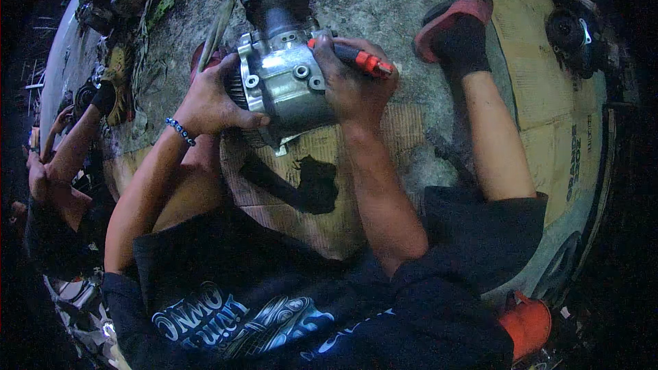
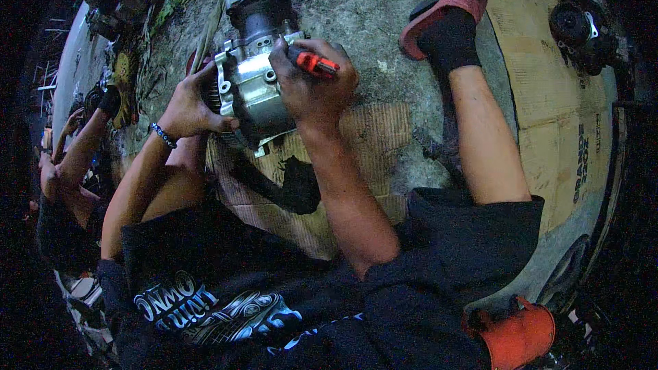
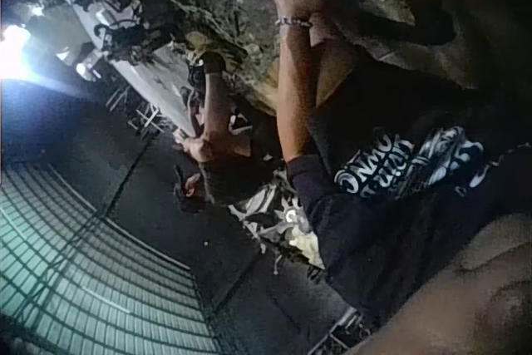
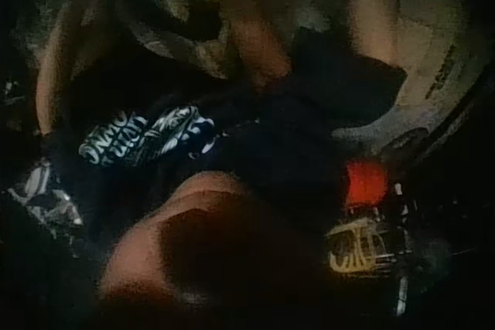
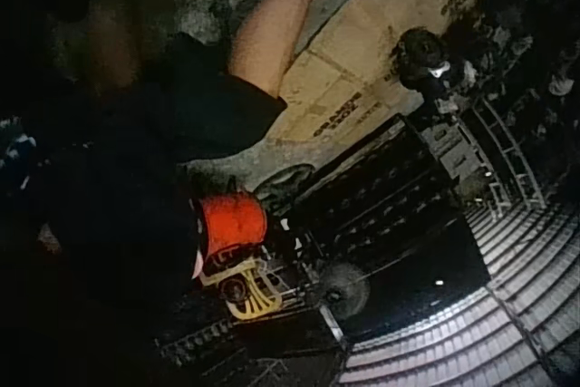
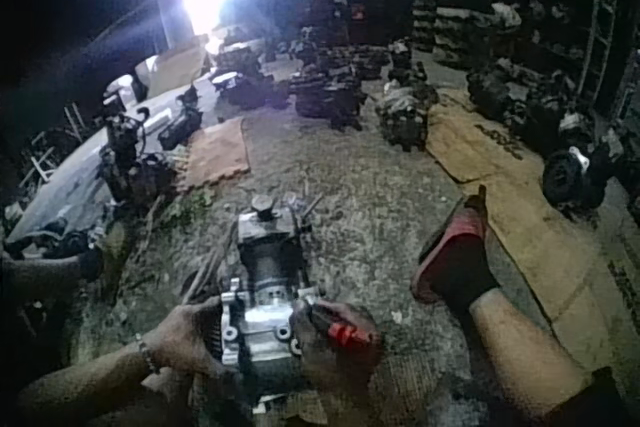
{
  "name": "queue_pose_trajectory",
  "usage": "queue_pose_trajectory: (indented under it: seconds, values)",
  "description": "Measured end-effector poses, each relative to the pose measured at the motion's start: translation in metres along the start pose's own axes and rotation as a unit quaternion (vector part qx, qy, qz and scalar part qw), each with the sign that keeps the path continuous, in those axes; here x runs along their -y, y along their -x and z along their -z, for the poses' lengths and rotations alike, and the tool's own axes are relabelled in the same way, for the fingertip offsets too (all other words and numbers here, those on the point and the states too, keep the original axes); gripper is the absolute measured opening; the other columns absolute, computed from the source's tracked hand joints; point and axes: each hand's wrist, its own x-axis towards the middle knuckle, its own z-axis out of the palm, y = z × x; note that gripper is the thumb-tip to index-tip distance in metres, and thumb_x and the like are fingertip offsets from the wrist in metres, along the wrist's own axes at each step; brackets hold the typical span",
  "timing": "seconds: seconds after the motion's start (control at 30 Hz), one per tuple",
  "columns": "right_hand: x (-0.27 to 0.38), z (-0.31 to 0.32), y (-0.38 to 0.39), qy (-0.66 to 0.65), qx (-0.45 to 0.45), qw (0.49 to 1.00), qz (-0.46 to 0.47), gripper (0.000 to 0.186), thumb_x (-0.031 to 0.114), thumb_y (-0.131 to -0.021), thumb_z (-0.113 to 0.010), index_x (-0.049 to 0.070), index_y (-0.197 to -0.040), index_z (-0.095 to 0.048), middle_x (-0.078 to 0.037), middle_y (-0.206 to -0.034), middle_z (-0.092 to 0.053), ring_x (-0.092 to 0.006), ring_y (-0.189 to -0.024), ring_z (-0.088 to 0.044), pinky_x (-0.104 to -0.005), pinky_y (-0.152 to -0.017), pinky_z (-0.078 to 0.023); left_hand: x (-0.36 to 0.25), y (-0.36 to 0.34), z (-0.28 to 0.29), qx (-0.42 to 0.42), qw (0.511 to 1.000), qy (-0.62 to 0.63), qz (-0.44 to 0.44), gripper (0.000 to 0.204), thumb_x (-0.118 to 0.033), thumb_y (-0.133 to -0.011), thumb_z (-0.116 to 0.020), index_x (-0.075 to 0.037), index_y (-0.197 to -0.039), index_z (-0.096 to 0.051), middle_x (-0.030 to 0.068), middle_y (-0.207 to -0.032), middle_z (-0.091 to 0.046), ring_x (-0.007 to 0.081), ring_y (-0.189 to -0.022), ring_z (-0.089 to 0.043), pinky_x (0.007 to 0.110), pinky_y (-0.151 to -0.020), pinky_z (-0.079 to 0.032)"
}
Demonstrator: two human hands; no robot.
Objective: Cleaning and inspecting a mechanical engine component using tools and a rag in a workshop.
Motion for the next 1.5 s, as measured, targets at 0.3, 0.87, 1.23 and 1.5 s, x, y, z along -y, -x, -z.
queue_pose_trajectory:
  seconds: [0.3,0.87,1.23,1.5]
  values:
    - [-0.002,0.0,0.004,0.015,0.005,0.999,0.036,0.024,0.027,-0.067,-0.078,0.006,-0.074,-0.067,-0.008,-0.069,-0.063,-0.0213,-0.064,-0.06,-0.0324,-0.062,-0.048,0.006,0.001,0.001,-0.019,0.999,-0.026,0.005,0.091,-0.027,-0.047,-0.089,0.004,-0.123,-0.051,0.0088,-0.107,-0.064,0.0157,-0.095,-0.06,0.03,-0.089,-0.048]
    - [-0.011,-0.005,0.014,-0.07,-0.026,0.995,-0.059,0.026,0.026,-0.067,-0.08,0.004,-0.076,-0.067,-0.008,-0.071,-0.065,-0.0192,-0.066,-0.063,-0.032,-0.065,-0.05,0.004,0.002,-0.003,-0.048,0.98,-0.141,-0.135,0.092,-0.026,-0.046,-0.091,0.004,-0.122,-0.051,0.0089,-0.109,-0.063,0.0151,-0.097,-0.059,0.03,-0.09,-0.047]
    - [0.006,0.004,-0.023,-0.087,0.079,0.984,-0.137,0.023,0.026,-0.068,-0.079,0.007,-0.075,-0.069,-0.006,-0.073,-0.067,-0.0167,-0.066,-0.064,-0.0307,-0.066,-0.051,0.006,-0.005,0.001,0.002,1.0,-0.01,0.02,0.095,-0.03,-0.045,-0.091,0.005,-0.123,-0.051,0.0116,-0.11,-0.063,0.0184,-0.1,-0.059,0.031,-0.093,-0.045]
    - [-0.005,0.0,-0.02,-0.173,0.057,0.969,-0.167,0.037,0.029,-0.068,-0.082,0.002,-0.079,-0.06,-0.003,-0.074,-0.062,-0.0116,-0.068,-0.057,-0.0276,-0.062,-0.046,0.005,-0.005,-0.003,0.005,0.999,0.043,0.011,0.1,-0.031,-0.044,-0.091,0.009,-0.125,-0.048,0.0123,-0.11,-0.063,0.0177,-0.099,-0.06,0.03,-0.091,-0.046]
